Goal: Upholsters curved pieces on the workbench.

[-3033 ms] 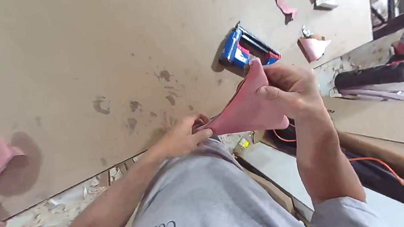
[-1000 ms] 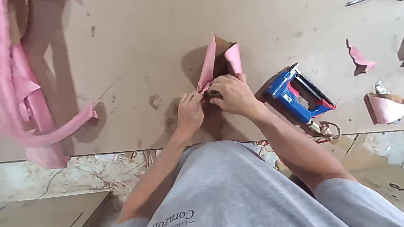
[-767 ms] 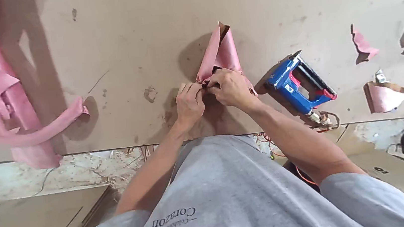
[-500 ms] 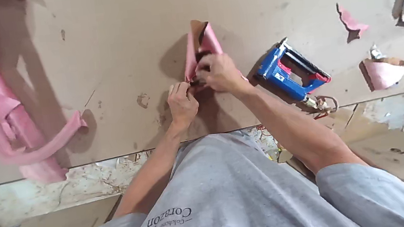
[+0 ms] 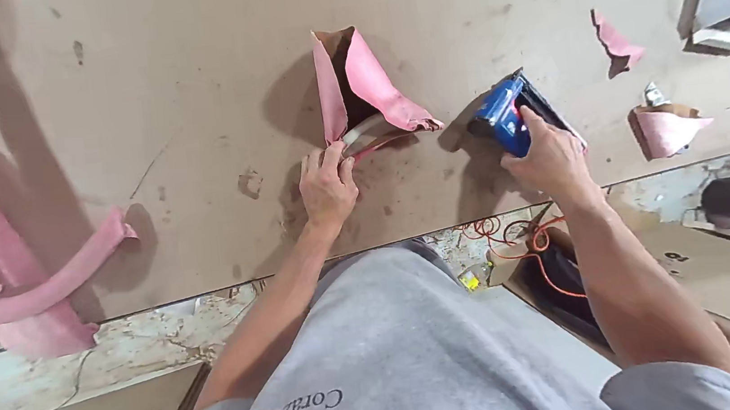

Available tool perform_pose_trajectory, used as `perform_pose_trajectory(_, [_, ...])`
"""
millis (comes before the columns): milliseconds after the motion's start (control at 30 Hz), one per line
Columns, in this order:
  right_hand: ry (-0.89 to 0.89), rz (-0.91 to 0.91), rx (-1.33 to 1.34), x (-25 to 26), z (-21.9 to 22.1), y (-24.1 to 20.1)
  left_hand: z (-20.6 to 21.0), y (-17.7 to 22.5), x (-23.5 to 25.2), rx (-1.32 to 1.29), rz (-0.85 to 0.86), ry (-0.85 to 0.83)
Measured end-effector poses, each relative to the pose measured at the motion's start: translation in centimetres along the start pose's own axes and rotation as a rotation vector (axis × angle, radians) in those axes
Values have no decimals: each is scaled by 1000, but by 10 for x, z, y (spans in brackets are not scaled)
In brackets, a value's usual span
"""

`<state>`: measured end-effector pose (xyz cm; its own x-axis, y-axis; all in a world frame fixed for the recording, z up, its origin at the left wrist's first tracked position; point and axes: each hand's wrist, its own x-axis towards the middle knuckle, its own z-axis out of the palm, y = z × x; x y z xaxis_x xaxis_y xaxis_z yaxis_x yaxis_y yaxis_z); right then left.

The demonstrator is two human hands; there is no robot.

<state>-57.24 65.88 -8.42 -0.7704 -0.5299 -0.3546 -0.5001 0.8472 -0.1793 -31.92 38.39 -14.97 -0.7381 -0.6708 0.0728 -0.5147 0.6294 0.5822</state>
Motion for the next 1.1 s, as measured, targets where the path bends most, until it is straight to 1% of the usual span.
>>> perform_pose_trajectory(100, [34, 235, 13, -38, -32, -39, 1, -5, -3, -68, 37, 22])
perform_pose_trajectory(167, [64, 258, 100, -70, -39, -74, 6, -9, -3, -107, 52, 71])
perform_pose_trajectory(200, [74, 222, 150, -86, -36, -93, 8, -9, -3, -121, 54, 85])
perform_pose_trajectory(267, [76, 94, 230, -98, -23, -132, 8, -9, 2, -130, 45, 68])
perform_pose_trajectory(333, [40, 18, 233, -93, -14, -162, 7, -8, 5, -147, 38, 31])
perform_pose_trajectory(400, [3, -15, 186, -82, -9, -181, 7, -10, 6, -166, 45, 14])
perform_pose_trajectory(533, [-46, -20, 120, -68, -3, -193, 6, -15, 9, -204, 85, -3])
perform_pose_trajectory(767, [-59, -49, 74, -60, 5, -194, 3, -18, 15, -234, 119, -30])
perform_pose_trajectory(833, [-105, -72, 65, -57, 2, -192, 2, -17, 15, -238, 123, -41])
perform_pose_trajectory(967, [-252, -149, 88, -55, -3, -188, -2, -18, 17, -255, 110, -95])
perform_pose_trajectory(1100, [-247, -155, 24, -58, -10, -185, -2, -20, 16, -266, 109, -97])
